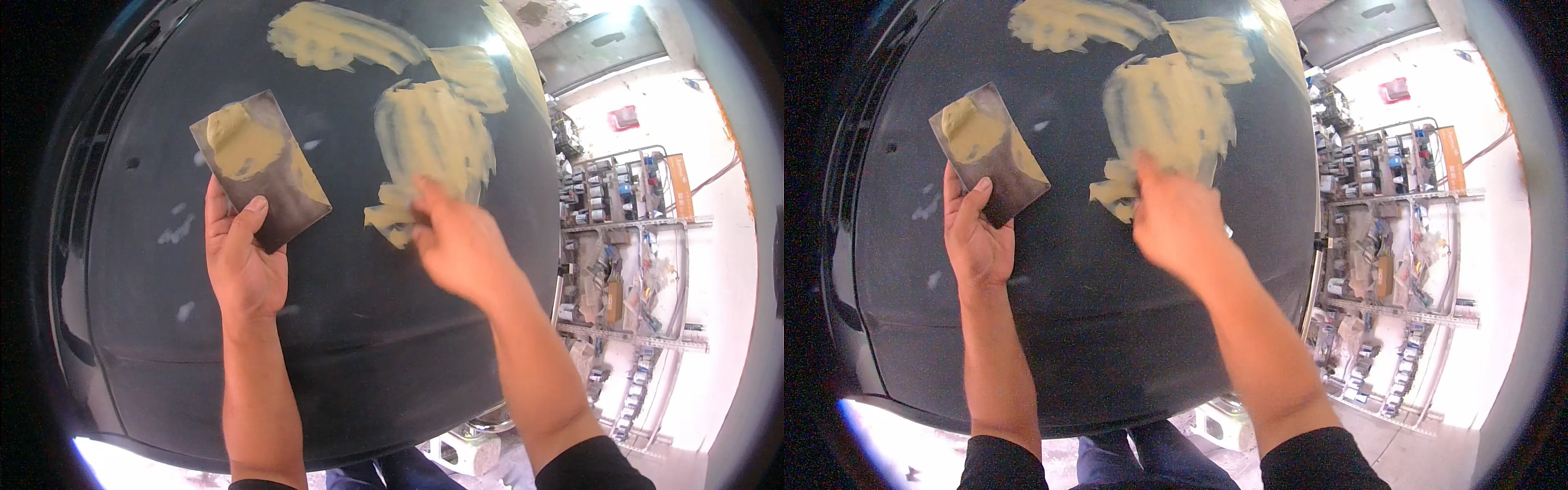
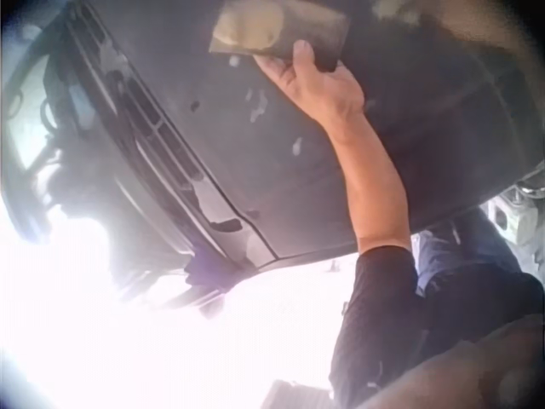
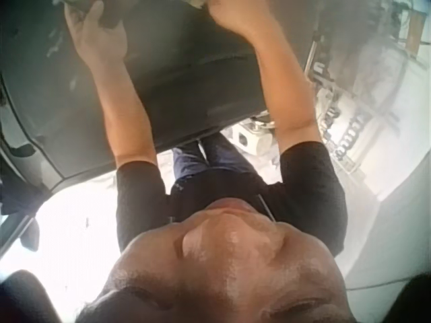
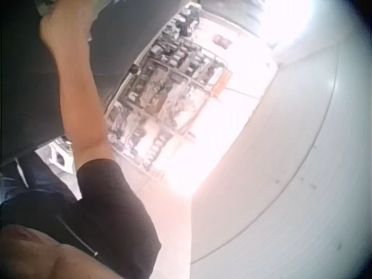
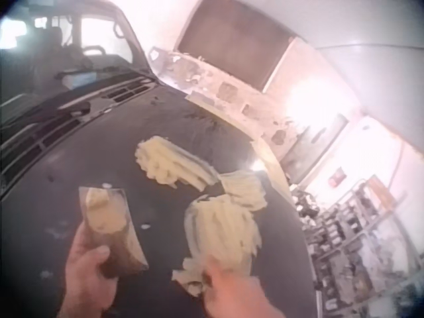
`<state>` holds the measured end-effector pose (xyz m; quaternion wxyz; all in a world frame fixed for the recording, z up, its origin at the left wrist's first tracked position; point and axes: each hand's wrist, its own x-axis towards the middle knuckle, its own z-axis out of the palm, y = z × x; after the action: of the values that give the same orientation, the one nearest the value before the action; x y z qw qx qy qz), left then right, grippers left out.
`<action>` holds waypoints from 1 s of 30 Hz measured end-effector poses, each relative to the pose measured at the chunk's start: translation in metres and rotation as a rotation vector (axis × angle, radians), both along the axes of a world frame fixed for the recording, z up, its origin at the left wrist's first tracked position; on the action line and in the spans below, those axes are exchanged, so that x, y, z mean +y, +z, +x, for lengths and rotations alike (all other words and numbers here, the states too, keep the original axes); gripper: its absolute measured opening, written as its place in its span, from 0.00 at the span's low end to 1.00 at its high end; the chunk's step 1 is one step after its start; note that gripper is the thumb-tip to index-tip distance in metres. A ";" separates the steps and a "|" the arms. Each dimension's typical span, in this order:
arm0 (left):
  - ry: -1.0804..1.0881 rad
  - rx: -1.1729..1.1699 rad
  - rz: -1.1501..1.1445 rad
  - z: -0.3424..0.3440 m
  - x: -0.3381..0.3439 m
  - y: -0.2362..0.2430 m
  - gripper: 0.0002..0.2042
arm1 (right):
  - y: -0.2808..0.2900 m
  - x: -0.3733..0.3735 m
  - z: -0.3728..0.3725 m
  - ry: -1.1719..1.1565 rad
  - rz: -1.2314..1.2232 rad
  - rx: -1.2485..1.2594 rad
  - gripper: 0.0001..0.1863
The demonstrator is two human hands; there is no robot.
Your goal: The person applies body filler to the hood of a dark-colored car using a putty knife and a metal mixing card. They spread the filler in several strokes across the hood surface, then briefly touch the area with their hand before continuing to apply more filler.
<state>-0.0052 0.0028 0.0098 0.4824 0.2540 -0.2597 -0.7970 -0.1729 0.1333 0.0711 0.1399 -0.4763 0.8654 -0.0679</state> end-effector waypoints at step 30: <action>0.012 -0.024 0.032 0.003 0.003 0.001 0.25 | 0.012 0.036 -0.021 0.006 -0.072 0.012 0.25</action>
<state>-0.0026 0.0055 0.0106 0.4799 0.2729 -0.2512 -0.7950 -0.1941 0.1690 0.0835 0.1178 -0.4841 0.8618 -0.0956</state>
